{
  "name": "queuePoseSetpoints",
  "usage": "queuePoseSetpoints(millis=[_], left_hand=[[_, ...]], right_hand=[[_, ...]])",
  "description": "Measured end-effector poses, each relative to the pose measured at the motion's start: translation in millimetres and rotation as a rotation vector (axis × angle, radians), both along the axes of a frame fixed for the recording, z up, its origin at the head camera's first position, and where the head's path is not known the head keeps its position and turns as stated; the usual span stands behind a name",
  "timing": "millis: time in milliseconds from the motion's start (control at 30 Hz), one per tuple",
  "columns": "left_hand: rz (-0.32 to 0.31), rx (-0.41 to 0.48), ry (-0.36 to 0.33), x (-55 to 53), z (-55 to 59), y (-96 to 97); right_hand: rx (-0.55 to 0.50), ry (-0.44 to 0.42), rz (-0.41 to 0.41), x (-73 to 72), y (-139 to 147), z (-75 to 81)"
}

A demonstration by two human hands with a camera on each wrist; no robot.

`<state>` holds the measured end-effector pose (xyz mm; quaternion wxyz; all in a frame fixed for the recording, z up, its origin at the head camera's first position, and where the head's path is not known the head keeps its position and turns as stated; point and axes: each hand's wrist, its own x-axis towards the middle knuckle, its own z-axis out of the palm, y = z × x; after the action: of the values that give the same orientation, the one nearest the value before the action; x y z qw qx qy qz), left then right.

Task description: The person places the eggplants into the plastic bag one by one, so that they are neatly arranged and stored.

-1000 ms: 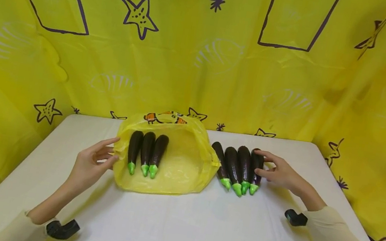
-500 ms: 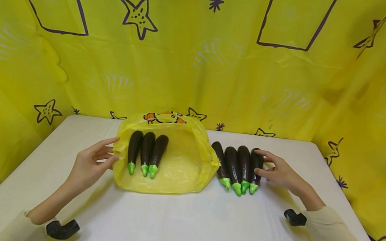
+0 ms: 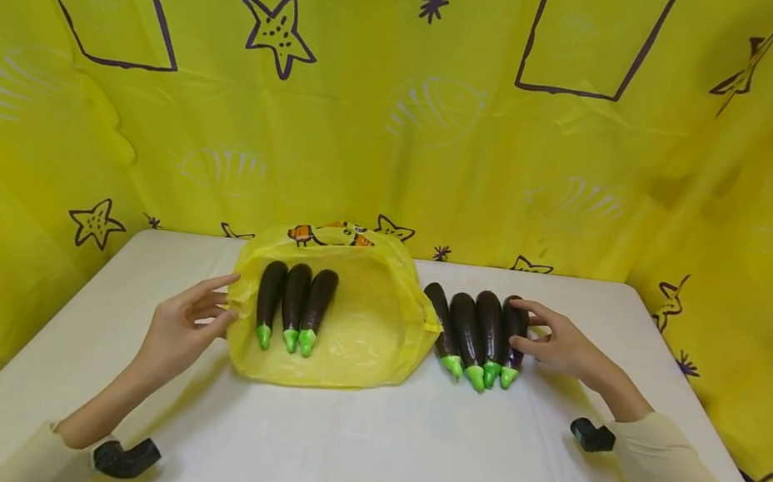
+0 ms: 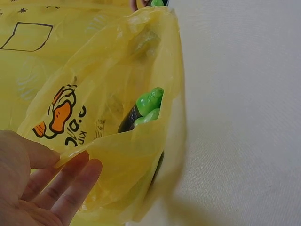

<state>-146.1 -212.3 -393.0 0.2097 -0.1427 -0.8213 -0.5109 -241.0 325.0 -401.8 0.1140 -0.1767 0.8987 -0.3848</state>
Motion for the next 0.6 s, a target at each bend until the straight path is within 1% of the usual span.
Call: queuePoseSetpoints(millis=[133, 300, 600], left_hand=[[-0.001, 0.0, 0.002, -0.4, -0.4, 0.2], [-0.009, 0.004, 0.007, -0.9, -1.3, -0.4], [-0.014, 0.006, 0.008, -1.0, -1.3, -0.9]], right_hand=[[-0.005, -0.01, 0.003, 0.2, -0.7, 1.2], [-0.011, -0.001, 0.02, 0.0, -2.2, 1.9], [-0.056, -0.046, 0.034, 1.5, -5.2, 5.9]])
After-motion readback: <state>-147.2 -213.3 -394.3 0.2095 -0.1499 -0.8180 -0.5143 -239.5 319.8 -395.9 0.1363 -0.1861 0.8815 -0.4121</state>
